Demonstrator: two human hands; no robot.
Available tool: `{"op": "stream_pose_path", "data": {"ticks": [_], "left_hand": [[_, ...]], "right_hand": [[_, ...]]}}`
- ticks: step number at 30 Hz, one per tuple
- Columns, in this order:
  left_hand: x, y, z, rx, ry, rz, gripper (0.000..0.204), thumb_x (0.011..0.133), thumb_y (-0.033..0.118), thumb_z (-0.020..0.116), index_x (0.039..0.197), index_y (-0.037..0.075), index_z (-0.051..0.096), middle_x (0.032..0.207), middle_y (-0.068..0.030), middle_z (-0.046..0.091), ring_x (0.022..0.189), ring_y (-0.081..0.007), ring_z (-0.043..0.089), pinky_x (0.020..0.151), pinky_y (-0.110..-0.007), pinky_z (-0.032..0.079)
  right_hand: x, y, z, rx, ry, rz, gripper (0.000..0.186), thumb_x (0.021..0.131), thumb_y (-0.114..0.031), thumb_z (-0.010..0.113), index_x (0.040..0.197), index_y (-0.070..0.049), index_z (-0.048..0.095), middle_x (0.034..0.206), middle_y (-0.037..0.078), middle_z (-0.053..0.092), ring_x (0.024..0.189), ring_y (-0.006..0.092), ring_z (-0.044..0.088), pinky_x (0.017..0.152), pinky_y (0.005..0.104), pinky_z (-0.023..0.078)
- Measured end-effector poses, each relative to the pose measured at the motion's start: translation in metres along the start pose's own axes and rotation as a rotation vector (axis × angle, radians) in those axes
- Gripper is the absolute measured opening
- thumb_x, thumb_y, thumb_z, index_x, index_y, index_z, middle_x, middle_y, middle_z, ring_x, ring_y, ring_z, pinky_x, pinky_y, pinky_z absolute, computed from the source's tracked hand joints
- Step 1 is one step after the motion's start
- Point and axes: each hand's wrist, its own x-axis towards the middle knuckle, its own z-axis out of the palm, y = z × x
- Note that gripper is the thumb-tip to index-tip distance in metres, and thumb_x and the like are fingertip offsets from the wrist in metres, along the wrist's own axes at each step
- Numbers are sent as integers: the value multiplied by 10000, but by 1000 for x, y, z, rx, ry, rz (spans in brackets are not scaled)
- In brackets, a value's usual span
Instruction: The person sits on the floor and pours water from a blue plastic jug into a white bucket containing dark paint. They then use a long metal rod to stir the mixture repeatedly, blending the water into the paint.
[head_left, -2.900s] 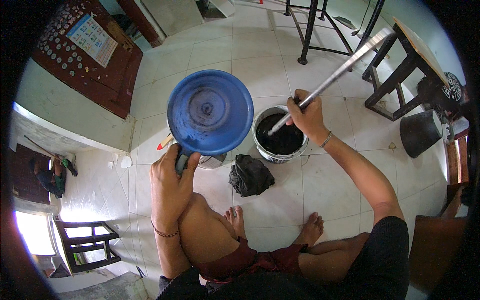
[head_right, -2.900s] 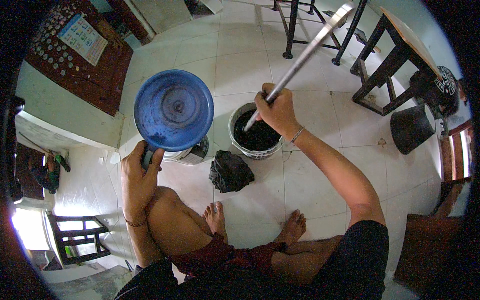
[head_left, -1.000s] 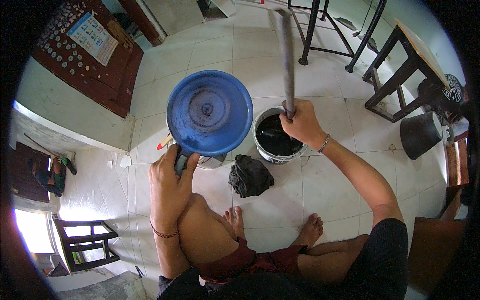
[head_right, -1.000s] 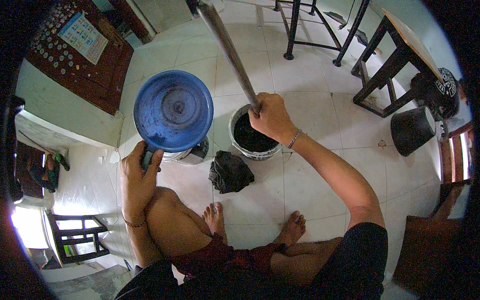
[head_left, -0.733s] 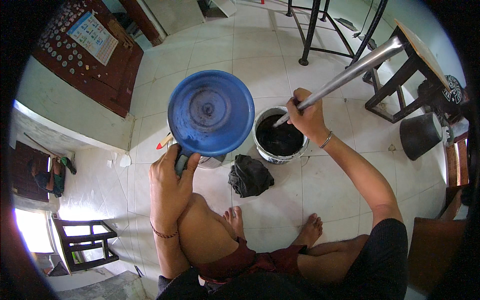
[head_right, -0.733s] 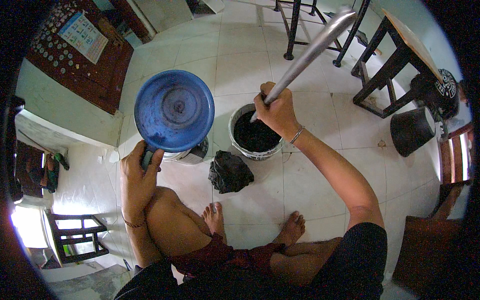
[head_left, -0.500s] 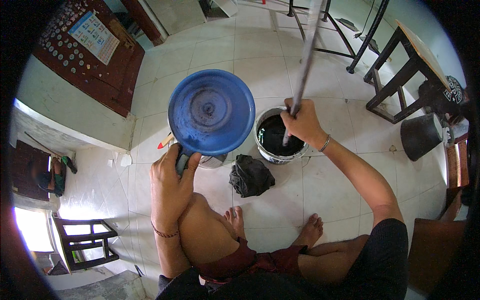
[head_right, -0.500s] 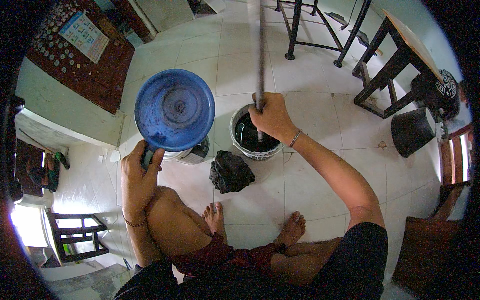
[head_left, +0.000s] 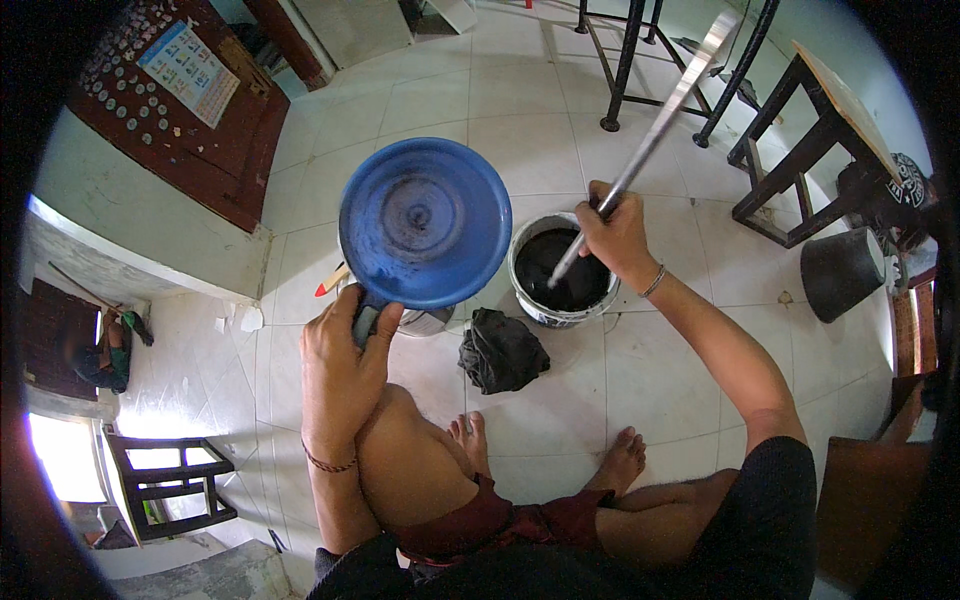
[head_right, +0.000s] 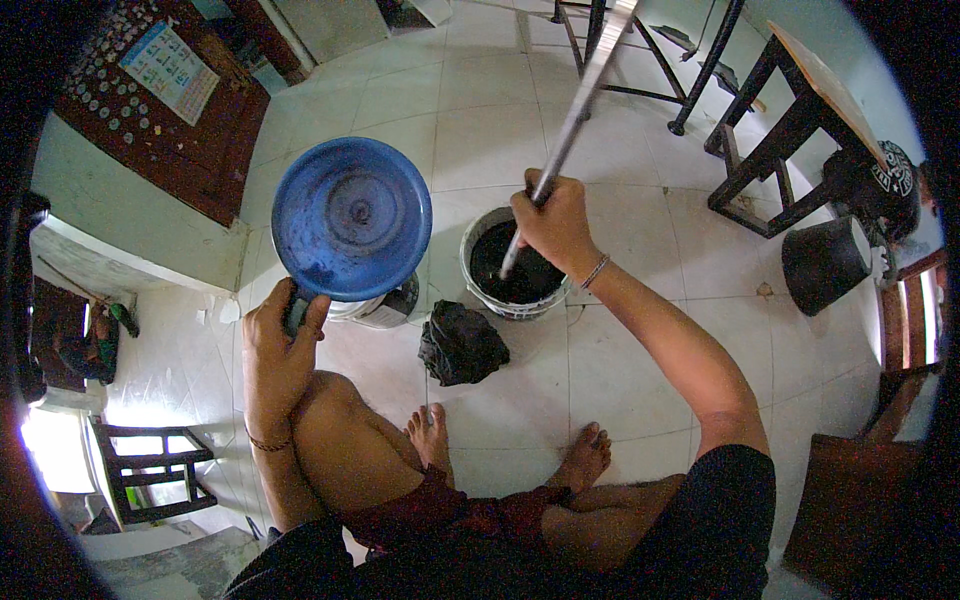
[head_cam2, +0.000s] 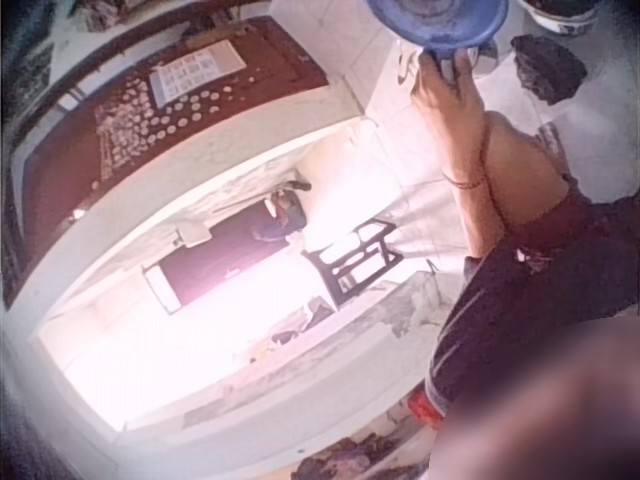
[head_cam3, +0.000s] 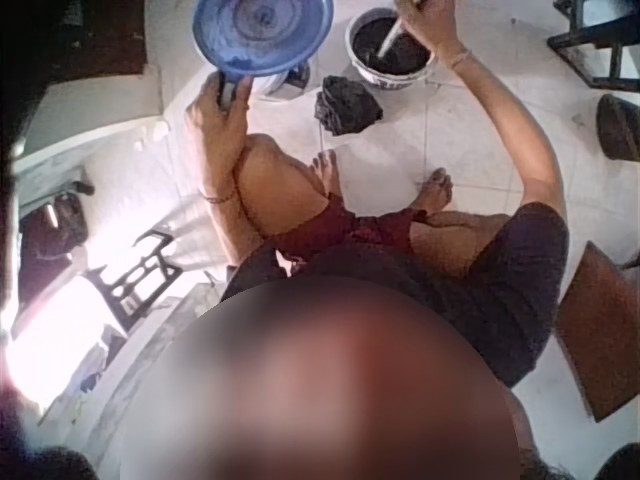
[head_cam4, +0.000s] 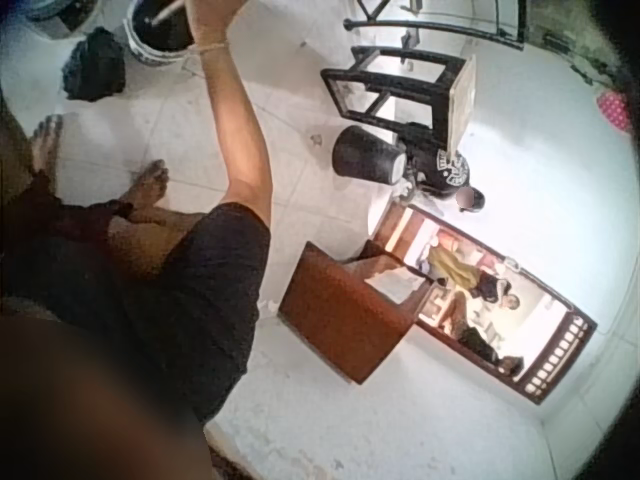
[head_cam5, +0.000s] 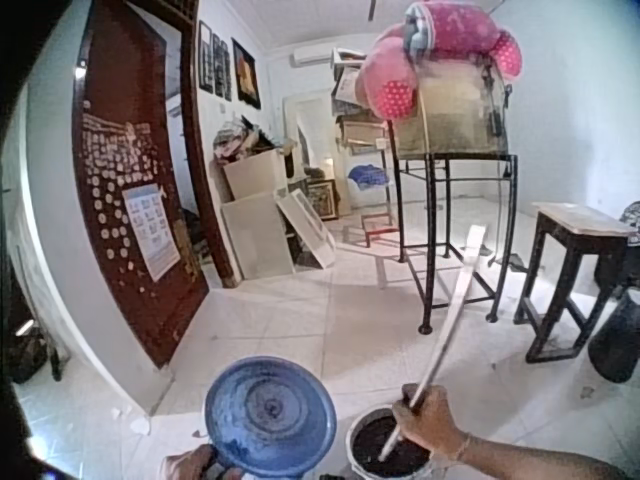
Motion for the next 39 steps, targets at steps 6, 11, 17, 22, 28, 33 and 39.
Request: {"op": "stream_pose_path", "data": {"ticks": [6, 11, 17, 22, 28, 33, 39], "left_hand": [[0, 1, 0, -3, 14, 20, 329, 942, 264, 745, 962, -49, 647, 772, -237, 674, 677, -395, 668, 661, -429, 511], [-1, 1, 0, -15, 23, 45, 331, 940, 263, 747, 965, -51, 649, 767, -237, 677, 675, -391, 671, 660, -428, 513], [-1, 1, 0, -25, 20, 31, 332, 940, 264, 747, 959, -52, 646, 773, -240, 676, 679, -399, 667, 659, -434, 511], [-1, 1, -1, -5, 15, 32, 334, 940, 264, 746, 979, -54, 653, 780, -241, 677, 688, -400, 668, 666, -436, 511], [-1, 1, 1, -32, 20, 36, 325, 941, 258, 742, 993, -52, 658, 784, -240, 677, 697, -402, 668, 678, -442, 510], [-1, 0, 0, -18, 13, 11, 324, 942, 258, 740, 1000, -50, 659, 797, -238, 683, 703, -402, 671, 684, -442, 512], [-2, -1, 0, -45, 23, 22, 325, 940, 260, 744, 986, -50, 658, 794, -229, 683, 700, -399, 669, 675, -435, 511]], "right_hand": [[15, 4, -4, -523, 189, -774, 256, 871, -73, 643, 663, -16, 504, 536, 82, 554, 439, 205, 643, 405, 356, 472], [4, 0, -2, -163, 0, -69, 248, 817, -41, 661, 638, -13, 492, 550, 139, 549, 511, 298, 641, 487, 399, 483], [12, 0, -8, -226, 161, -288, 255, 824, -48, 652, 632, -16, 487, 525, 146, 558, 457, 281, 625, 490, 392, 489], [3, 0, -3, -378, 19, -351, 218, 829, -49, 651, 673, -11, 504, 537, 128, 556, 453, 279, 622, 479, 396, 482], [9, -4, -7, -45, 66, -80, 209, 808, -43, 663, 667, -21, 511, 563, 149, 546, 530, 328, 620, 513, 440, 470], [9, -1, 0, -514, 103, -621, 220, 819, -33, 651, 669, -14, 490, 519, 147, 519, 478, 264, 604, 498, 427, 457], [0, -9, -2, 97, 6, 6, 210, 783, -49, 678, 675, -8, 503, 567, 155, 506, 521, 343, 593, 500, 444, 438]]}}
